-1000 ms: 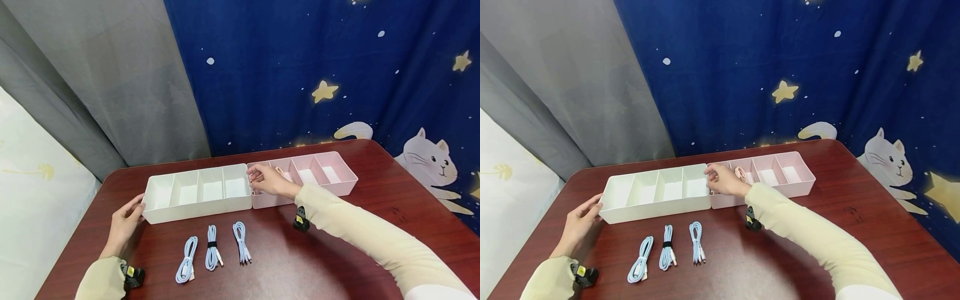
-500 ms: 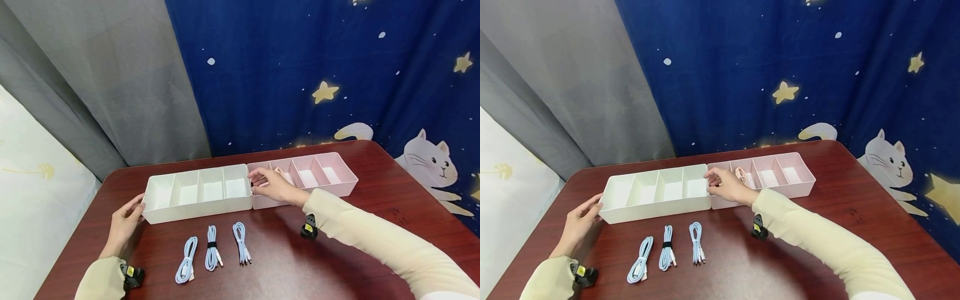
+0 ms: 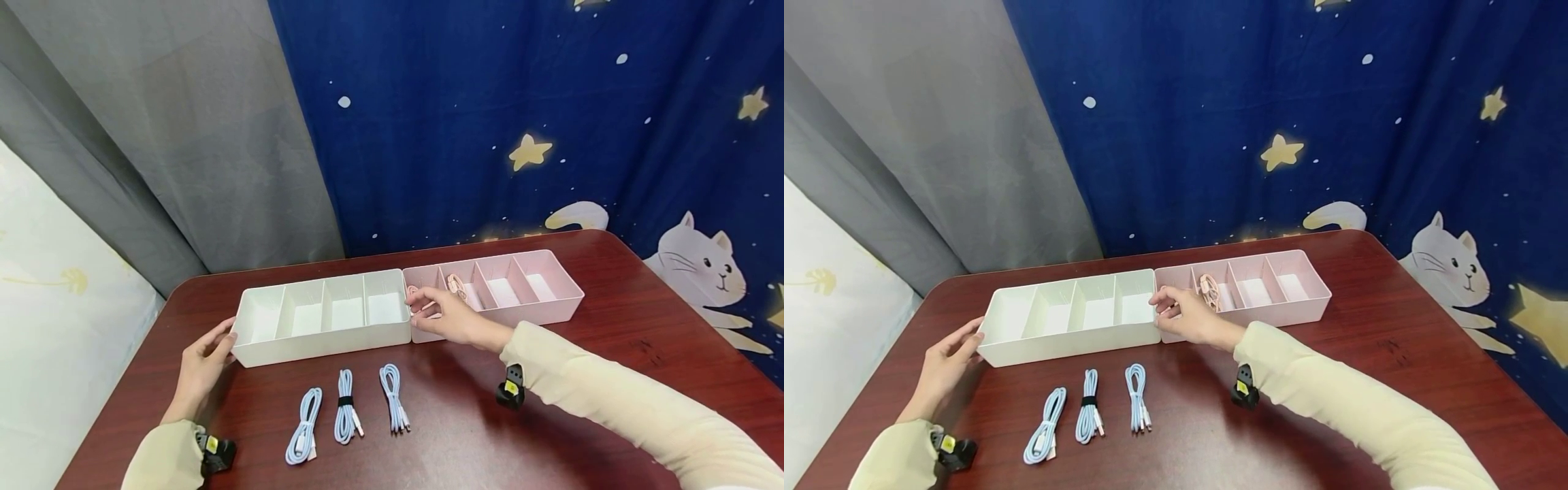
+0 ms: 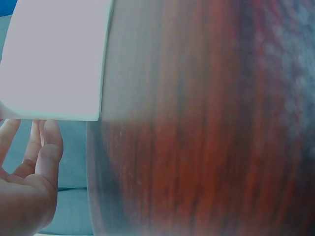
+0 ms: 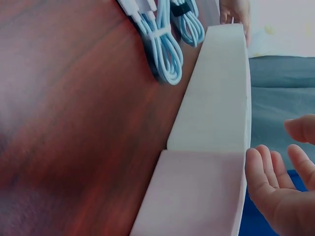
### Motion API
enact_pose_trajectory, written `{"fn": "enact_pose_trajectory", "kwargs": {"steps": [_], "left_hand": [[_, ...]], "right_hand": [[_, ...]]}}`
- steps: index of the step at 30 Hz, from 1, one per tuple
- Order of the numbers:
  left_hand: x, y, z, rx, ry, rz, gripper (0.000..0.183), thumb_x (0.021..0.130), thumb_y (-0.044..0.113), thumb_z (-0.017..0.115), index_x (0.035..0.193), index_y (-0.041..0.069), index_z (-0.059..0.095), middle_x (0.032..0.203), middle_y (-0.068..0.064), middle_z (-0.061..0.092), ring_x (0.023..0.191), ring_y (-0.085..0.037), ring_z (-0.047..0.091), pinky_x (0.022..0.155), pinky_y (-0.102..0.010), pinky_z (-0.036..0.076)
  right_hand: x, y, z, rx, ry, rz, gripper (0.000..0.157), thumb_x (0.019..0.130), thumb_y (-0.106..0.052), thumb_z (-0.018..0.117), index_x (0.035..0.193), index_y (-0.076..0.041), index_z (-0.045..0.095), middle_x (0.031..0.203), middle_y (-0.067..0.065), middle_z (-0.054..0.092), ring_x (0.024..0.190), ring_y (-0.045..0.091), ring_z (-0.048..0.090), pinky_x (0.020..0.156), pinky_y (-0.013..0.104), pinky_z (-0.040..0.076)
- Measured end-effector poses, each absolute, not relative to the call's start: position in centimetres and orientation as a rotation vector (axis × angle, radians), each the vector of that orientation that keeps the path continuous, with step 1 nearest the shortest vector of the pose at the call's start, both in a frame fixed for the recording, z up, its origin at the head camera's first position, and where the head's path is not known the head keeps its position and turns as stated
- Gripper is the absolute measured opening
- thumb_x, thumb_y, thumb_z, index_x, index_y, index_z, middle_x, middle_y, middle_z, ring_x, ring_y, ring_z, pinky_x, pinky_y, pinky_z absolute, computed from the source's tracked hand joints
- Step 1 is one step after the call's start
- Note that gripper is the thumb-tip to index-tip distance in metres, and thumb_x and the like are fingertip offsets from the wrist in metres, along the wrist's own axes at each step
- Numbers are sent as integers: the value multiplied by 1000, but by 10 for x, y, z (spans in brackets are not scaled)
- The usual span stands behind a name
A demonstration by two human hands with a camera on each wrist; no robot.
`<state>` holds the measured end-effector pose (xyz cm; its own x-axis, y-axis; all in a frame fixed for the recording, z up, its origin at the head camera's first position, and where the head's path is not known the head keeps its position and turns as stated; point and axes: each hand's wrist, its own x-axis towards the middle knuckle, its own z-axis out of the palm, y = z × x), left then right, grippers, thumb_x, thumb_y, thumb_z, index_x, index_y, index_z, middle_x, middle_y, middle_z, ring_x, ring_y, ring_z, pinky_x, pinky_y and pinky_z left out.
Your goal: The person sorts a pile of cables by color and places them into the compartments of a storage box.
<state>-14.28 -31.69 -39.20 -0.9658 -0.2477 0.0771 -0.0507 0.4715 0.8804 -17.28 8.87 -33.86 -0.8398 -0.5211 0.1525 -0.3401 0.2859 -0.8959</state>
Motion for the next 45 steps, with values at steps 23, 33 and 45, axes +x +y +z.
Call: {"fn": "enact_pose_trajectory", "kwargs": {"steps": [23, 33, 45], "left_hand": [[-143, -316, -392, 285, -2520, -1504, 47, 90, 32, 49, 131, 9, 45, 84, 15, 53, 69, 1, 54, 63, -16, 49], [-143, -316, -391, 270, -2531, -1477, 47, 90, 33, 49, 131, 10, 45, 85, 14, 53, 70, 2, 54, 63, -15, 48], [-144, -316, -390, 275, -2530, -1492, 47, 90, 33, 50, 131, 11, 45, 85, 15, 53, 71, 2, 53, 64, -15, 48]], "right_hand": [[-154, 80, -362, -723, 2119, -1642, 34, 81, 2, 59, 111, 11, 46, 101, 28, 49, 79, 16, 57, 67, 29, 50], [-147, 77, -379, -765, 2081, -1613, 35, 78, 5, 59, 110, 14, 46, 101, 28, 50, 81, 23, 61, 66, 27, 51], [-137, 69, -392, -683, 2018, -1623, 37, 75, 7, 61, 110, 11, 47, 97, 20, 53, 82, 24, 61, 67, 25, 50]]}}
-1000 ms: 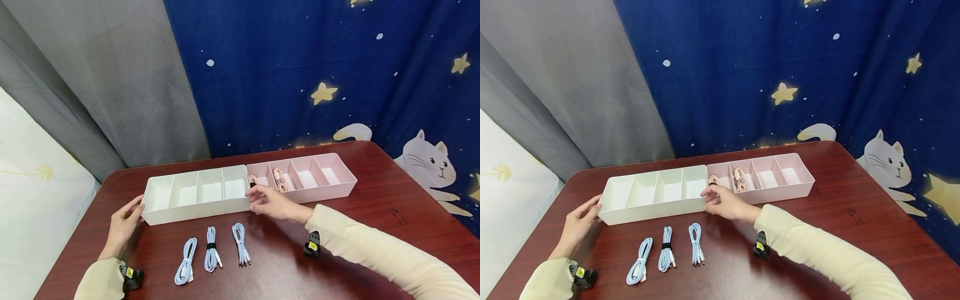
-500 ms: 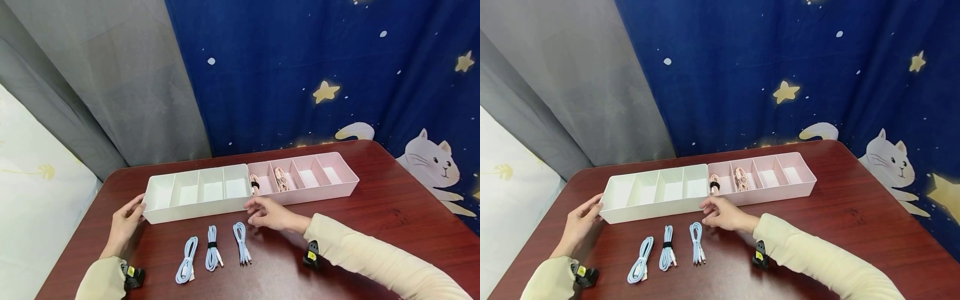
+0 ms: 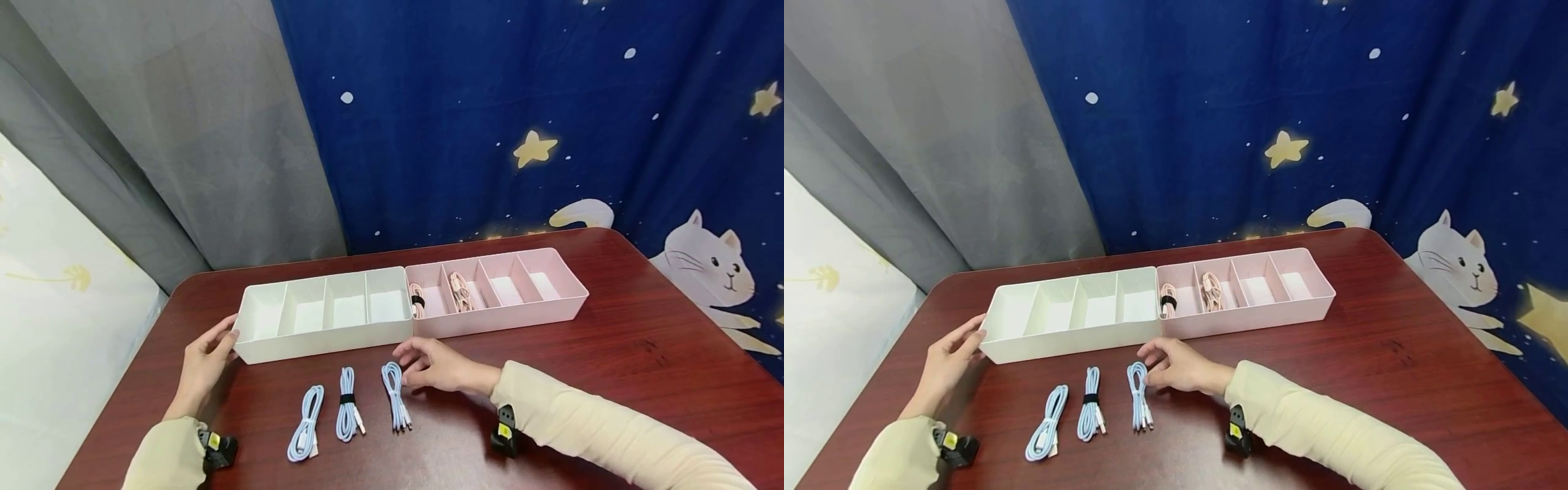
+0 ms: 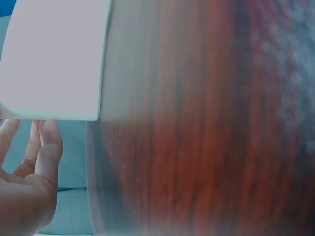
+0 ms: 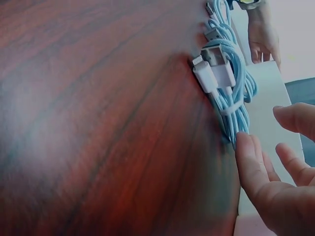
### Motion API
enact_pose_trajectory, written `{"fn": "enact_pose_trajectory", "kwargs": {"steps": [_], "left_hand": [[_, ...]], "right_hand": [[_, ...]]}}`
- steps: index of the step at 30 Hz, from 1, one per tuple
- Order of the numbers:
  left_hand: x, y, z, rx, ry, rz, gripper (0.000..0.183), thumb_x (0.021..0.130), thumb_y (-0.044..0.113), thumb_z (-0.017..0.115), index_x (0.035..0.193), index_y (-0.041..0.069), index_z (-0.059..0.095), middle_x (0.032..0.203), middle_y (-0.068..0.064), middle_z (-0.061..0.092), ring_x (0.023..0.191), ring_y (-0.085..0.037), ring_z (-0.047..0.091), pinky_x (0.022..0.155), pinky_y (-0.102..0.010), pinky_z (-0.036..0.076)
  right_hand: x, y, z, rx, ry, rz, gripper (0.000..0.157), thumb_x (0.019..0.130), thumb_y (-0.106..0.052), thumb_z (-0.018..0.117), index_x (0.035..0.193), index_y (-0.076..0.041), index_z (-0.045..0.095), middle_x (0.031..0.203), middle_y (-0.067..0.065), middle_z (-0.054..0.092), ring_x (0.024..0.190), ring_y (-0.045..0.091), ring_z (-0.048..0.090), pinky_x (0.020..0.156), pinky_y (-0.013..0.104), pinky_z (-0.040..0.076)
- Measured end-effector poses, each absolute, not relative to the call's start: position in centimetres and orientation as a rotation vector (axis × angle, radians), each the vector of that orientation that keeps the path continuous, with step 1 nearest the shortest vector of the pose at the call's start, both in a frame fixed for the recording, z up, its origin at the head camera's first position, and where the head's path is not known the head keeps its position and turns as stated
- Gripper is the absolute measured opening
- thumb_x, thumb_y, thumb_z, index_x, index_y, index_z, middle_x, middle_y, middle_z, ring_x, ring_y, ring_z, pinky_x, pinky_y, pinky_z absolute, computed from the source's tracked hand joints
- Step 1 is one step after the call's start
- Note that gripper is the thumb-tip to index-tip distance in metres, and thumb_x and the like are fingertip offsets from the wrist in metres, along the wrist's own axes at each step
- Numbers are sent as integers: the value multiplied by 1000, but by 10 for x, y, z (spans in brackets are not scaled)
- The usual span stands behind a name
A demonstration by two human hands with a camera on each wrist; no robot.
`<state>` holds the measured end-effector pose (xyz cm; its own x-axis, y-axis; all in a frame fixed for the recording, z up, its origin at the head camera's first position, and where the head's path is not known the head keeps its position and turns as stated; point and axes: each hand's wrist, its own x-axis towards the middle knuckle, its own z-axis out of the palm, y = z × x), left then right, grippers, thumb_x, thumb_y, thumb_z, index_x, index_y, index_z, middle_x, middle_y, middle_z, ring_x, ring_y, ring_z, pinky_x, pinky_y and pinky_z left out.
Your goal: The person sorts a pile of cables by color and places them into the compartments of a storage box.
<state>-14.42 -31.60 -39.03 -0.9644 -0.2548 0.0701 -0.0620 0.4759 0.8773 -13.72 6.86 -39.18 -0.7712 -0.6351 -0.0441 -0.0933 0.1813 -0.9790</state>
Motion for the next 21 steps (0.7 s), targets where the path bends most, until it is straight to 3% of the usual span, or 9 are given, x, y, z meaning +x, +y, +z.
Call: {"fn": "enact_pose_trajectory", "kwargs": {"steps": [7, 15, 21], "left_hand": [[-144, -316, -390, 275, -2525, -1503, 48, 90, 32, 50, 131, 9, 44, 85, 15, 53, 72, 3, 53, 63, -15, 48], [-145, -316, -391, 265, -2525, -1504, 47, 90, 32, 50, 131, 10, 44, 85, 15, 53, 72, 3, 53, 63, -15, 48], [-145, -317, -390, 271, -2526, -1499, 47, 90, 32, 50, 131, 9, 44, 84, 16, 53, 71, 2, 53, 63, -15, 48]], "right_hand": [[-134, 65, -397, -678, 2033, -1618, 40, 72, 6, 61, 109, 11, 48, 94, 18, 54, 76, 17, 60, 62, 22, 48], [-132, 64, -401, -587, 1967, -1675, 41, 70, 7, 62, 109, 10, 48, 92, 15, 51, 71, 14, 57, 58, 32, 51], [-131, 64, -403, -554, 1941, -1668, 40, 72, 6, 64, 109, 9, 48, 92, 14, 51, 71, 13, 57, 58, 30, 50]]}}
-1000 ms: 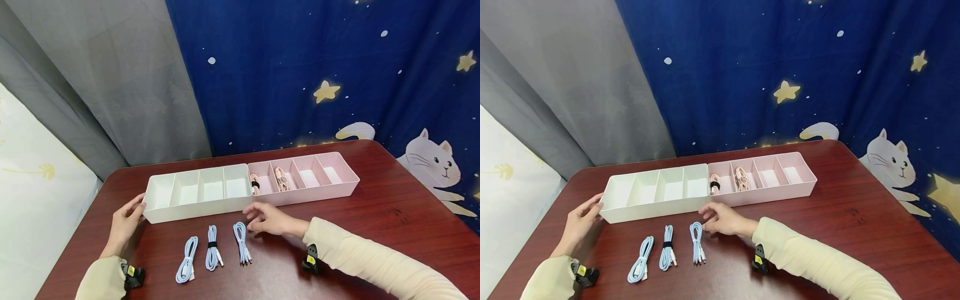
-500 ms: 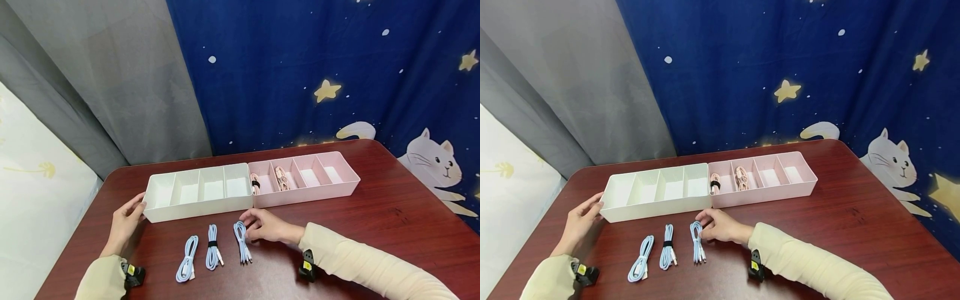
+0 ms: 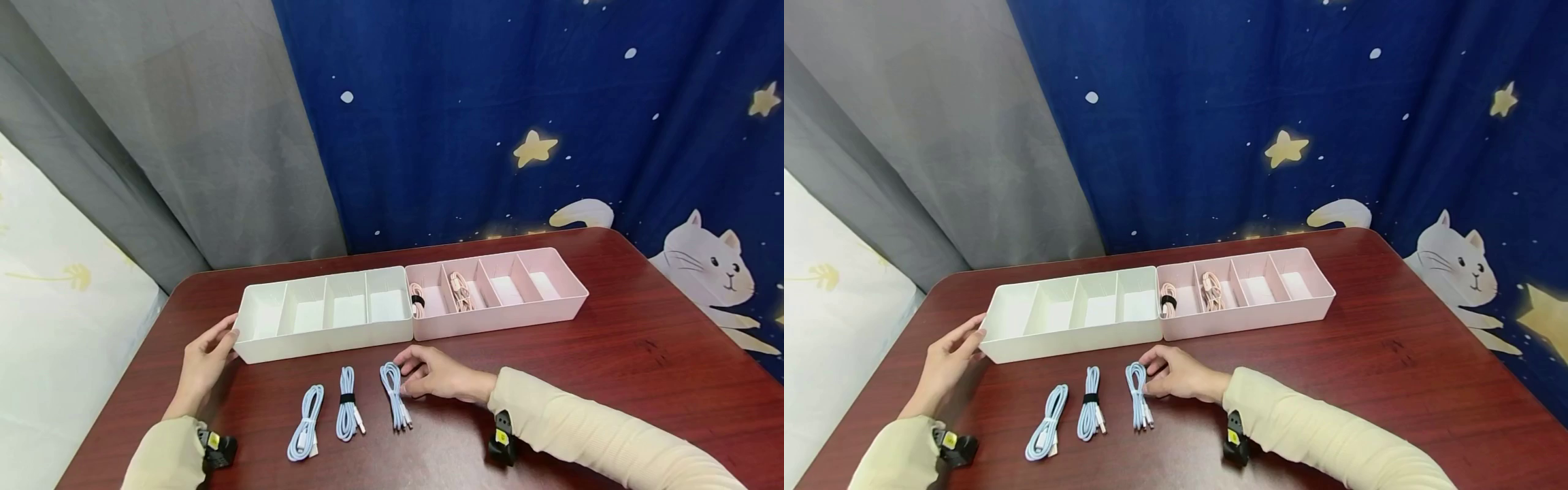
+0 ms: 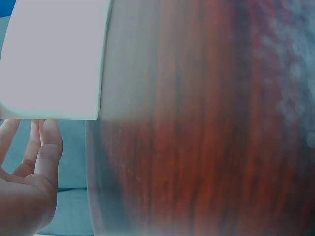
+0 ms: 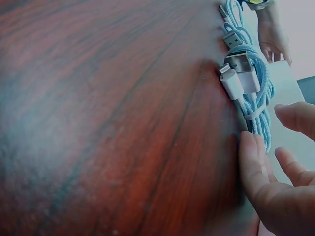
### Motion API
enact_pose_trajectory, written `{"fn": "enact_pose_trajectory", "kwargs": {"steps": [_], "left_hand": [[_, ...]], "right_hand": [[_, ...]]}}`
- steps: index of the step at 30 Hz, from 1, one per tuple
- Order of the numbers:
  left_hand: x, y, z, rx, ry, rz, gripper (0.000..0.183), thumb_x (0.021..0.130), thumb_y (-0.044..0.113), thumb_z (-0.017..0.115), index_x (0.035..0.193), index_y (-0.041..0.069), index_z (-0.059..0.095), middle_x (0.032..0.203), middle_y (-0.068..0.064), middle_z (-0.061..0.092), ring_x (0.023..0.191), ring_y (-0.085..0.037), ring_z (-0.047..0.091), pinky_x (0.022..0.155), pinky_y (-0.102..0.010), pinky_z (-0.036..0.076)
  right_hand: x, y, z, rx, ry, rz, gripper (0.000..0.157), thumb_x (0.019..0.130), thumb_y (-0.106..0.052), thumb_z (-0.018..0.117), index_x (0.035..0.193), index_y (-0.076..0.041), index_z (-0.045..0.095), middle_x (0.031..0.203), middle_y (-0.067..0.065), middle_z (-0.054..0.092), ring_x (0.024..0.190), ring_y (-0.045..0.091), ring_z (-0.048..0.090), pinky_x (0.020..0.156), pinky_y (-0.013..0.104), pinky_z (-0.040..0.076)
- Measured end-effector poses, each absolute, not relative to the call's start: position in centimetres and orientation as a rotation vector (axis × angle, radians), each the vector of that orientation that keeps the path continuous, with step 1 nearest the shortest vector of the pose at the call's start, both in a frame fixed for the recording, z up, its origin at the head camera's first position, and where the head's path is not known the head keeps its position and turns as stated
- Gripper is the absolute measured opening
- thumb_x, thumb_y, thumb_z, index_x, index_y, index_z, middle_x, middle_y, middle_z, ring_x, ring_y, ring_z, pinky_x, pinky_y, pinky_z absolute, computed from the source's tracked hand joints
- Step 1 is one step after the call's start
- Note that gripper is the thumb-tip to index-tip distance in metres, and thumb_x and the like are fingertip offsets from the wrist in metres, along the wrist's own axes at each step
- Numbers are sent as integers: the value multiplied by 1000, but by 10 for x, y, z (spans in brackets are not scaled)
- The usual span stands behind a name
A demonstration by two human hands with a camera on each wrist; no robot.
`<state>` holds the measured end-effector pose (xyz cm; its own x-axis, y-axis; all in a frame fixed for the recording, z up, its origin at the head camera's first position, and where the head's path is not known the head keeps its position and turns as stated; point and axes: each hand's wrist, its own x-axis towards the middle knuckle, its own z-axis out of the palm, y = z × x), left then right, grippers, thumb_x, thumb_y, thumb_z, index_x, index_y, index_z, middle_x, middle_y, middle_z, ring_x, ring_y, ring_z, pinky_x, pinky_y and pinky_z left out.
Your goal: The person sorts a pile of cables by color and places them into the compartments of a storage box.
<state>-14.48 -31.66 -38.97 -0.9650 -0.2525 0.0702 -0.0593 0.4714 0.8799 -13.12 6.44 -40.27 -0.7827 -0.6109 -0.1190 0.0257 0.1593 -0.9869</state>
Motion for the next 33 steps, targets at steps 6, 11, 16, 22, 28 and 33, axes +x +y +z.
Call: {"fn": "enact_pose_trajectory", "kwargs": {"steps": [6, 11, 16, 22, 28, 33], "left_hand": [[-143, -317, -390, 276, -2522, -1501, 48, 90, 32, 50, 131, 9, 44, 85, 16, 53, 72, 4, 54, 63, -14, 48], [-143, -318, -392, 260, -2510, -1513, 47, 90, 33, 50, 131, 10, 45, 85, 16, 53, 73, 4, 54, 63, -14, 48], [-144, -317, -391, 257, -2502, -1535, 47, 90, 32, 51, 131, 10, 45, 84, 16, 53, 73, 5, 54, 63, -14, 48], [-144, -317, -391, 248, -2508, -1536, 47, 90, 32, 50, 131, 10, 44, 84, 17, 53, 73, 5, 54, 63, -13, 48], [-145, -317, -391, 260, -2512, -1521, 47, 90, 32, 50, 131, 9, 44, 84, 16, 53, 72, 5, 54, 62, -13, 48], [-145, -317, -391, 254, -2515, -1511, 47, 90, 31, 50, 131, 9, 44, 85, 14, 53, 72, 5, 54, 63, -14, 48]], "right_hand": [[-132, 63, -405, -598, 1994, -1626, 40, 72, 2, 65, 109, 7, 49, 91, 14, 52, 69, 12, 55, 58, 30, 50], [-133, 61, -407, -578, 1999, -1629, 40, 72, 3, 66, 109, 7, 49, 89, 12, 51, 67, 12, 53, 59, 28, 51], [-133, 59, -407, -578, 2042, -1599, 40, 72, 1, 67, 109, 5, 51, 87, 10, 49, 66, 11, 52, 58, 26, 50], [-133, 58, -407, -577, 2066, -1573, 41, 72, -1, 68, 109, 3, 51, 86, 10, 49, 62, 12, 51, 54, 25, 48], [-134, 56, -406, -572, 2080, -1556, 44, 72, -2, 69, 111, 3, 50, 85, 9, 49, 61, 12, 50, 51, 26, 48], [-136, 56, -406, -567, 2096, -1530, 46, 72, -2, 69, 114, 4, 50, 84, 8, 49, 58, 11, 49, 50, 25, 48]]}}
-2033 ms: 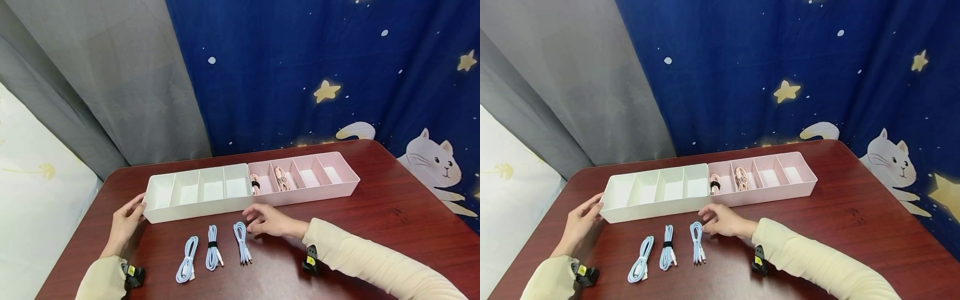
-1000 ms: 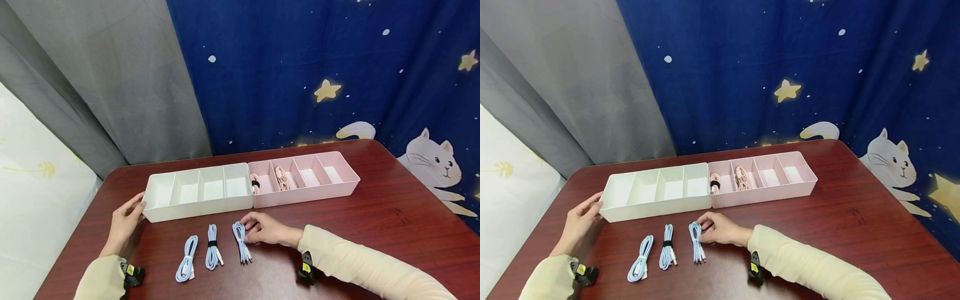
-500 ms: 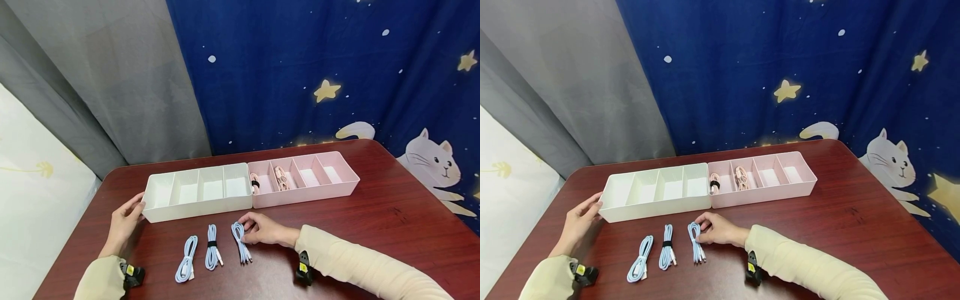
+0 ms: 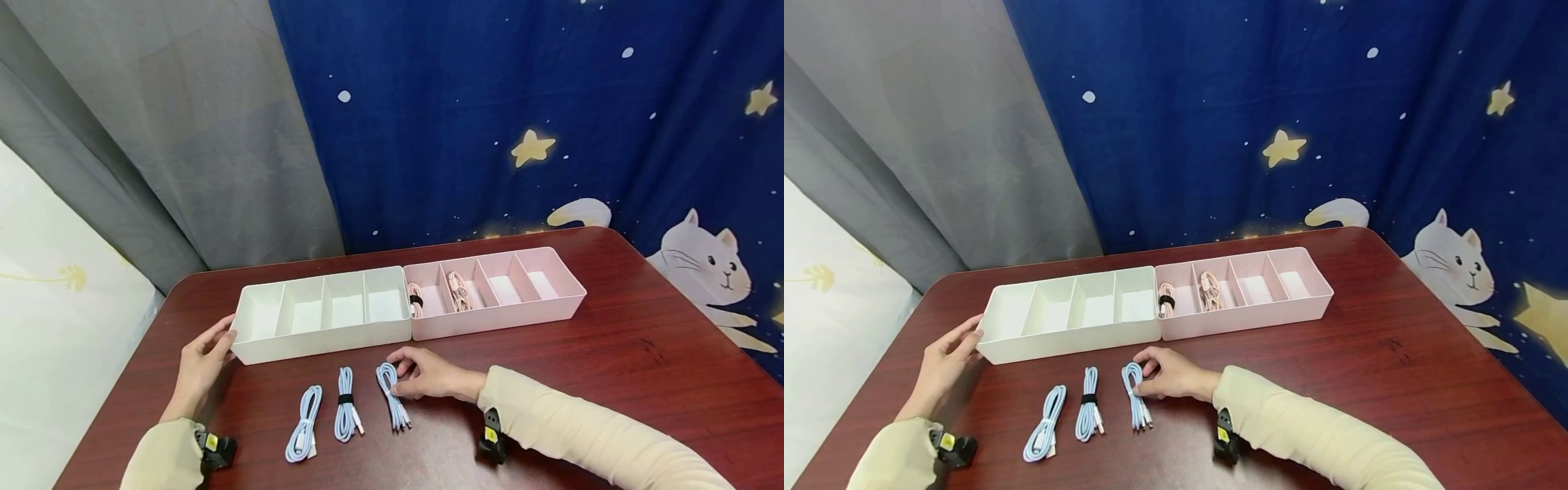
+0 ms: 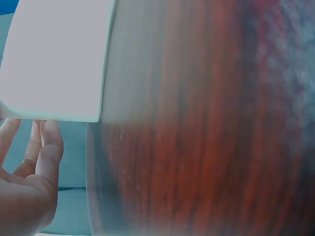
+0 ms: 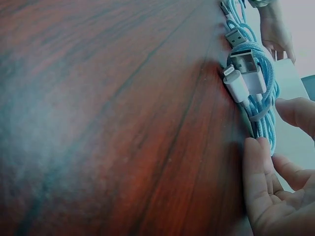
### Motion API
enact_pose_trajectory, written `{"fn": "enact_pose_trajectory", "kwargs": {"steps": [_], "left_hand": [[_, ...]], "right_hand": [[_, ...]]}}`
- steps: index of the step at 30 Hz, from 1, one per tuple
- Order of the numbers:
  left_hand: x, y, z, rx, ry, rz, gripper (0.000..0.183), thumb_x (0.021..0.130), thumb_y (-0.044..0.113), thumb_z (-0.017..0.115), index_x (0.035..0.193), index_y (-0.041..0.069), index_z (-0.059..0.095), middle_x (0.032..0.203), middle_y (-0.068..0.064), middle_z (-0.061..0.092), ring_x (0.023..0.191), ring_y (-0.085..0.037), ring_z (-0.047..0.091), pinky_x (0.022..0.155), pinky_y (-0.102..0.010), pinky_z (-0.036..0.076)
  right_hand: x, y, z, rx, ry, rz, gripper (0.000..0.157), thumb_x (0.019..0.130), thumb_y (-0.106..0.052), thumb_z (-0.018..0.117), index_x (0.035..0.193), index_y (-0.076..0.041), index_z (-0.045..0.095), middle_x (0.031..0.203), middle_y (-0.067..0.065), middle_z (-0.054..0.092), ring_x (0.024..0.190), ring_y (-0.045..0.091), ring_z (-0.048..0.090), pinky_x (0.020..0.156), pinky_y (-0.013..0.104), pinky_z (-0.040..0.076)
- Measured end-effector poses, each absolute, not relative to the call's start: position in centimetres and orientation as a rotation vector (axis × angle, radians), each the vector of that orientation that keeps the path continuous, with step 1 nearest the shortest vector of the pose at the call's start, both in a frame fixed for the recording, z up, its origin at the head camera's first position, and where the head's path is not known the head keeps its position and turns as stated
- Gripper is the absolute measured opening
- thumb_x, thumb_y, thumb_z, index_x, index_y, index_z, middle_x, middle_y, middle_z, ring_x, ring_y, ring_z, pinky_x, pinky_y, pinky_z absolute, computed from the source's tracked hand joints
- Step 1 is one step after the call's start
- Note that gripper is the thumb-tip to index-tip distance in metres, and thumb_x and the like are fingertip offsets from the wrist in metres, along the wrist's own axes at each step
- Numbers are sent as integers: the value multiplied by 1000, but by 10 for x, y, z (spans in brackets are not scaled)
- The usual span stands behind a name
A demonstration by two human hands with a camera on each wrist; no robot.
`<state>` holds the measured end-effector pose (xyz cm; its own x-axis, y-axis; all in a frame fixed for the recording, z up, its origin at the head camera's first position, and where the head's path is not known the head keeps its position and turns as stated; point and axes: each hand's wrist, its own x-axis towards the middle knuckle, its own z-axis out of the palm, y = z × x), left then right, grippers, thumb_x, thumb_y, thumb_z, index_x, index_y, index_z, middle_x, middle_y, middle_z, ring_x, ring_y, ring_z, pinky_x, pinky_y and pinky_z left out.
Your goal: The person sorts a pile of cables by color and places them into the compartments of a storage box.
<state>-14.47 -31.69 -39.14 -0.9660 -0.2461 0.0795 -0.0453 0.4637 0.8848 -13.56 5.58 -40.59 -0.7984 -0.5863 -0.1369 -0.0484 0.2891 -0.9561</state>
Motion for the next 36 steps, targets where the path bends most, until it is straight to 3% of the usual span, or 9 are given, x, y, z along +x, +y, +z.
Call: {"fn": "enact_pose_trajectory", "kwargs": {"steps": [20, 36], "left_hand": [[-143, -318, -394, 241, -2514, -1513, 47, 90, 32, 50, 131, 11, 45, 85, 15, 53, 73, 5, 54, 63, -14, 48], [-145, -317, -392, 258, -2514, -1525, 47, 90, 31, 49, 131, 9, 44, 84, 16, 53, 74, 5, 53, 63, -15, 48]], "right_hand": [[-142, 53, -408, -569, 2184, -1438, 33, 72, 0, 68, 103, 4, 56, 75, 2, 47, 47, 8, 45, 40, 23, 44], [-140, 56, -408, -535, 2123, -1532, 30, 71, 2, 68, 98, 2, 55, 78, 6, 51, 50, 9, 47, 41, 24, 44]]}}
